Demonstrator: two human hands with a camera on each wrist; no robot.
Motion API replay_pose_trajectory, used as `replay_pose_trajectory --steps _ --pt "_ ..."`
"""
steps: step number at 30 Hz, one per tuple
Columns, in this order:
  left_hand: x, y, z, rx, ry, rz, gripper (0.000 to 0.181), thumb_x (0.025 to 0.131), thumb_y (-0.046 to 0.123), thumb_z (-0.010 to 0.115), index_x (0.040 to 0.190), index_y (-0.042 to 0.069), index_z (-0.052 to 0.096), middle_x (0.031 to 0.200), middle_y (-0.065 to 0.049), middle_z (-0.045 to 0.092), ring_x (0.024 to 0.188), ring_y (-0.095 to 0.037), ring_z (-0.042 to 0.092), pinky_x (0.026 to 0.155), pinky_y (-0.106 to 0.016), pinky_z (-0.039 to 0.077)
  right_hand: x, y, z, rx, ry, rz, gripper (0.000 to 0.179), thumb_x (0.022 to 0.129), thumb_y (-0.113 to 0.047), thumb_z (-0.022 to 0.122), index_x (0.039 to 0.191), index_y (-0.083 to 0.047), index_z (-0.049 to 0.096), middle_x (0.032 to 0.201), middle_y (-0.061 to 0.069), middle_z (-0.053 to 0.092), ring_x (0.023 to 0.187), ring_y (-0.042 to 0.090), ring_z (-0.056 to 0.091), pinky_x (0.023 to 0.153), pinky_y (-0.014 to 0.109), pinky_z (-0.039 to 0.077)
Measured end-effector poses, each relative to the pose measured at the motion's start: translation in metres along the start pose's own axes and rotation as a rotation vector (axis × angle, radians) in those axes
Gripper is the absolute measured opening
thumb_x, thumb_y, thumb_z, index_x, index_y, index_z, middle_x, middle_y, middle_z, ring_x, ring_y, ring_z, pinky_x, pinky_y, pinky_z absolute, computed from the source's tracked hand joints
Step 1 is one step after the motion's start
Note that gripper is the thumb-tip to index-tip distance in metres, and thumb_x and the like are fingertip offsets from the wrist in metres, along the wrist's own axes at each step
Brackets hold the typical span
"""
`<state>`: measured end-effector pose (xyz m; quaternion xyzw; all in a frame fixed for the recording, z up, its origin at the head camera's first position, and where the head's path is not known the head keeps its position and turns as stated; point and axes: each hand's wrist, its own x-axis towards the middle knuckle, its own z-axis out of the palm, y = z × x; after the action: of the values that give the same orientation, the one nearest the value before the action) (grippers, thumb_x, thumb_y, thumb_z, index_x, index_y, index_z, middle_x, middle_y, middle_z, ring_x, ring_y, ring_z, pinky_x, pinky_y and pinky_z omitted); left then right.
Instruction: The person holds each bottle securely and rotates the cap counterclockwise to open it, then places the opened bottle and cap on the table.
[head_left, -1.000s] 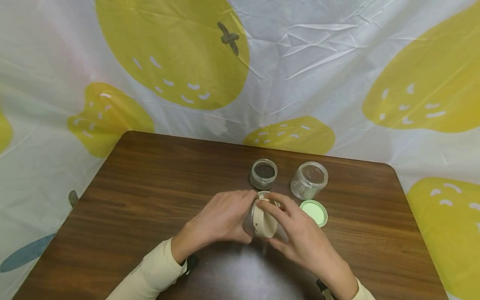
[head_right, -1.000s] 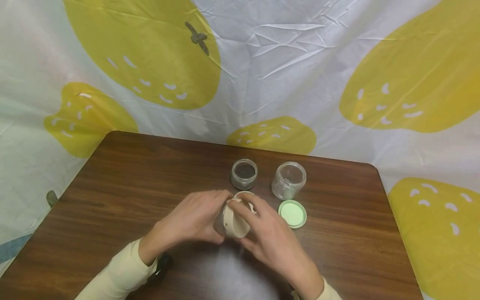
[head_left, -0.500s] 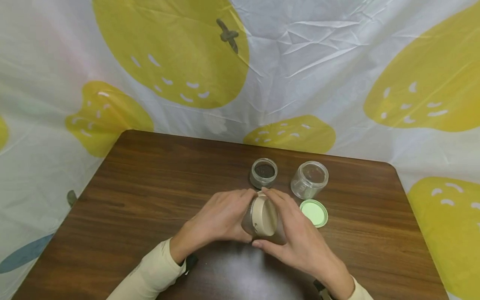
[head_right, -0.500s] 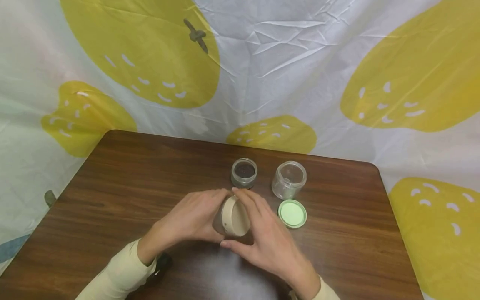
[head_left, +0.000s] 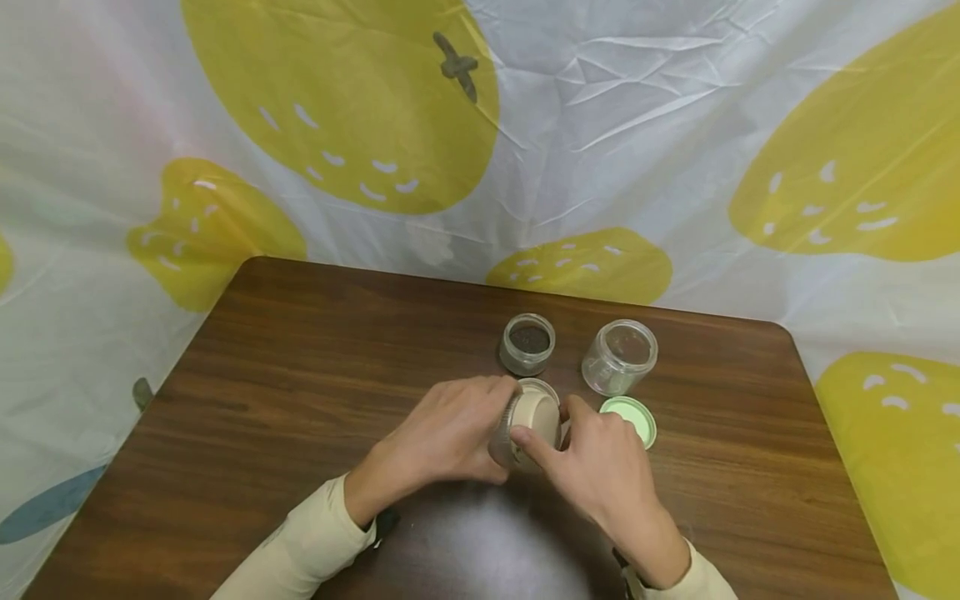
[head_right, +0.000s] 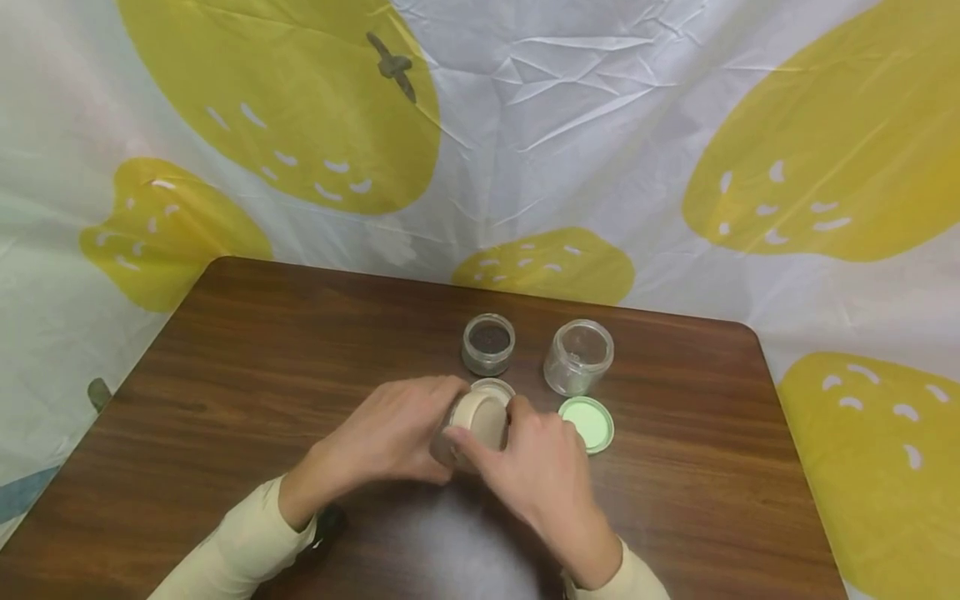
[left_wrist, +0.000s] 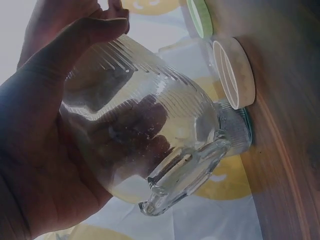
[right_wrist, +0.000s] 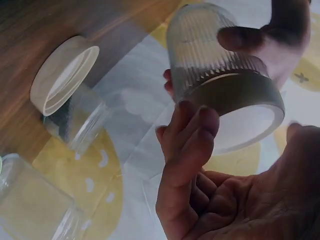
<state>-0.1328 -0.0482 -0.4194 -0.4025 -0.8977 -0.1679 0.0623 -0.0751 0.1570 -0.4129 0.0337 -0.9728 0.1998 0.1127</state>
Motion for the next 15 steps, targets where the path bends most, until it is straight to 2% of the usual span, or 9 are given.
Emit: replay_pose_trajectory --steps 4,8,12,15 --pt "0.001 0.001 0.002 0.008 -0.004 0.011 0.078 0.058 0.044 0.095 0.12 0.015 0.06 0.098 0.006 0.067 0.084 -0.012 0.064 0.074 -0.035 0.059 0.001 -0.002 -0.003 0.025 -0.037 -0.006 0.059 0.084 -0.072 0.074 0.072 -0.017 0.056 0.055 -0.006 0.05 0.049 0.013 0.045 0.049 0.03 0.035" --pt "0.001 0.0 0.001 0.016 0.007 0.014 0.078 0.058 0.043 0.094 0.121 0.015 0.06 0.099 0.005 0.068 0.085 -0.012 0.064 0.075 -0.034 0.06 0.001 0.001 -0.005 0.063 -0.053 -0.084 0.054 0.086 -0.067 0.076 0.078 -0.018 0.055 0.06 -0.008 0.05 0.051 0.008 0.043 0.049 0.025 0.035" --pt "-0.001 -0.001 0.001 0.016 0.011 0.006 0.08 0.057 0.043 0.095 0.123 0.014 0.06 0.1 0.005 0.068 0.086 -0.012 0.065 0.076 -0.034 0.06 0.002 0.006 -0.006 0.102 -0.061 -0.2 0.053 0.084 -0.063 0.08 0.099 -0.015 0.062 0.073 -0.006 0.059 0.062 0.006 0.053 0.056 0.022 0.044" --pt "-0.001 -0.003 0.0 0.018 0.008 -0.004 0.081 0.057 0.043 0.096 0.124 0.014 0.06 0.1 0.005 0.069 0.087 -0.012 0.066 0.077 -0.034 0.06 0.002 0.01 -0.007 0.113 -0.068 -0.282 0.068 0.083 -0.062 0.082 0.126 -0.013 0.064 0.097 -0.003 0.071 0.078 0.008 0.064 0.068 0.026 0.053"
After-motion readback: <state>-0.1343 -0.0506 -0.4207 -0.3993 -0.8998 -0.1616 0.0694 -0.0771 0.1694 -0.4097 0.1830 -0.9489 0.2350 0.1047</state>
